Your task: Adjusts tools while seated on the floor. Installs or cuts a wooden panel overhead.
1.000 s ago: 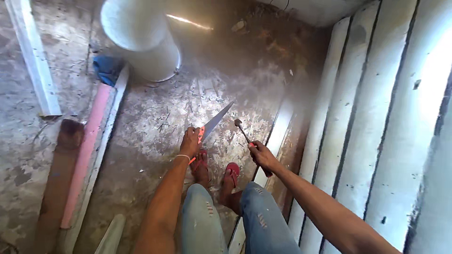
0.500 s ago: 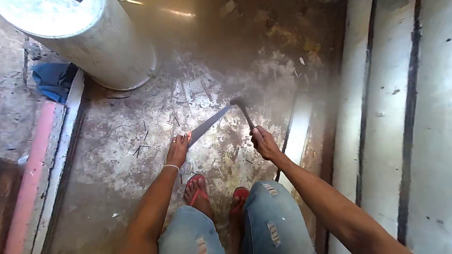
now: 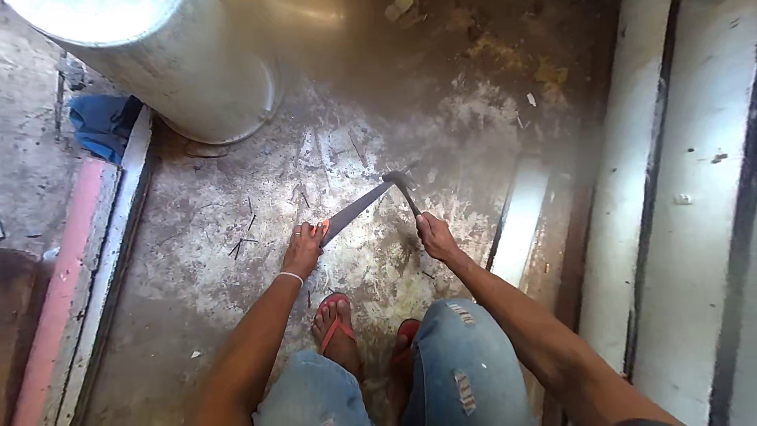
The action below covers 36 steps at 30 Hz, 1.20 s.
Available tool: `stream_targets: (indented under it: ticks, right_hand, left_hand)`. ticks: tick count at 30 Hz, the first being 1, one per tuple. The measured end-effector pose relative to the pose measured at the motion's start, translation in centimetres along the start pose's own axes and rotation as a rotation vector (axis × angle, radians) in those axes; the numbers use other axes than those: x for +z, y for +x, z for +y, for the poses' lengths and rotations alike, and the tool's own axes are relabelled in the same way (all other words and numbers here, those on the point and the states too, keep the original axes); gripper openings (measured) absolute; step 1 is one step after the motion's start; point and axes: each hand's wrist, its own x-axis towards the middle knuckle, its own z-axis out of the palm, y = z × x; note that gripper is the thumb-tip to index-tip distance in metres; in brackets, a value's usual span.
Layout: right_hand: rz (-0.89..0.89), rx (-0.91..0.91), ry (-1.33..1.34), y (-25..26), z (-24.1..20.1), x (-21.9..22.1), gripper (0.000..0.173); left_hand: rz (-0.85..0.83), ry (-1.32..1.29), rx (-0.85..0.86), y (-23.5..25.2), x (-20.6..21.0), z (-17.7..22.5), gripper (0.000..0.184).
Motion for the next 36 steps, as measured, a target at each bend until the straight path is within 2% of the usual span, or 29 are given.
stream_targets:
  ticks: [1,4,5,9,12,13,16,18,21,23,26,29,31,34,36]
  right_hand:
    - [0.021,-0.026,-0.019,0.2,-0.1,0.3,0.058]
    - [-0.17,0.217,-0.244,2.4,-1.0,-0.6,0.063]
    - [-0.173,0.237,-0.237,3.1,-1.5,-1.1,0.064]
    - [0.093,0.063,-0.08,1.4,-0.4,-0.1,0.058]
    - [-0.102,0.259,-0.232,1.1,0.9,-1.0,0.067]
    - [-0.117,0.278,-0.256,1.5,0.5,-1.8,0.069]
    - [-0.001,0.134,-0.191,0.3,-1.6,-1.9,0.061]
    - [0.047,0.073,-0.169,-0.9,-0.7,-0.2,0.054]
    - [-0.167,0.289,-0.279,0.9,0.9,-0.4,0.07]
    - [-0.21,0.29,-0.25,1.4,1.2,-1.0,0.072]
    - [-0.146,0.278,-0.161,-0.4,2.9,-1.1,0.07]
    - [-0.002,0.329,-0.09,-3.3,5.5,0.1,0.07]
    - [0.096,0.348,-0.051,-5.4,6.7,1.5,0.067]
    - [0.165,0.367,0.027,-8.5,8.0,2.6,0.063]
    - [0.184,0.382,0.07,-9.6,8.4,2.9,0.063]
  left_hand:
    - [0.006,-0.005,0.004,0.3,0.0,0.0,0.064]
    - [-0.009,0.01,-0.008,0.2,0.0,0.3,0.059]
    - [-0.017,0.022,-0.015,0.4,-0.4,0.3,0.057]
    - [-0.029,0.056,-0.016,0.5,-0.6,0.4,0.052]
    - [-0.051,0.075,-0.013,0.2,-0.3,1.0,0.053]
    - [-0.054,0.078,-0.02,0.6,-0.6,1.0,0.054]
    - [-0.032,0.062,-0.031,0.4,-1.0,0.9,0.049]
    - [-0.021,0.038,-0.007,0.0,-0.3,1.1,0.048]
    - [-0.035,0.058,-0.013,0.4,-0.7,1.2,0.061]
    - [-0.017,0.035,-0.021,0.1,-1.0,0.8,0.071]
    - [0.042,-0.064,0.0,-1.1,0.2,-0.6,0.082]
    - [0.063,-0.181,-0.127,-1.6,-0.1,-0.7,0.077]
    - [0.012,-0.17,-0.223,-1.8,-0.9,0.1,0.071]
    - [-0.062,-0.074,-0.277,-1.5,-1.5,1.1,0.06]
    - [-0.126,-0.078,-0.313,-1.2,-2.1,1.3,0.066]
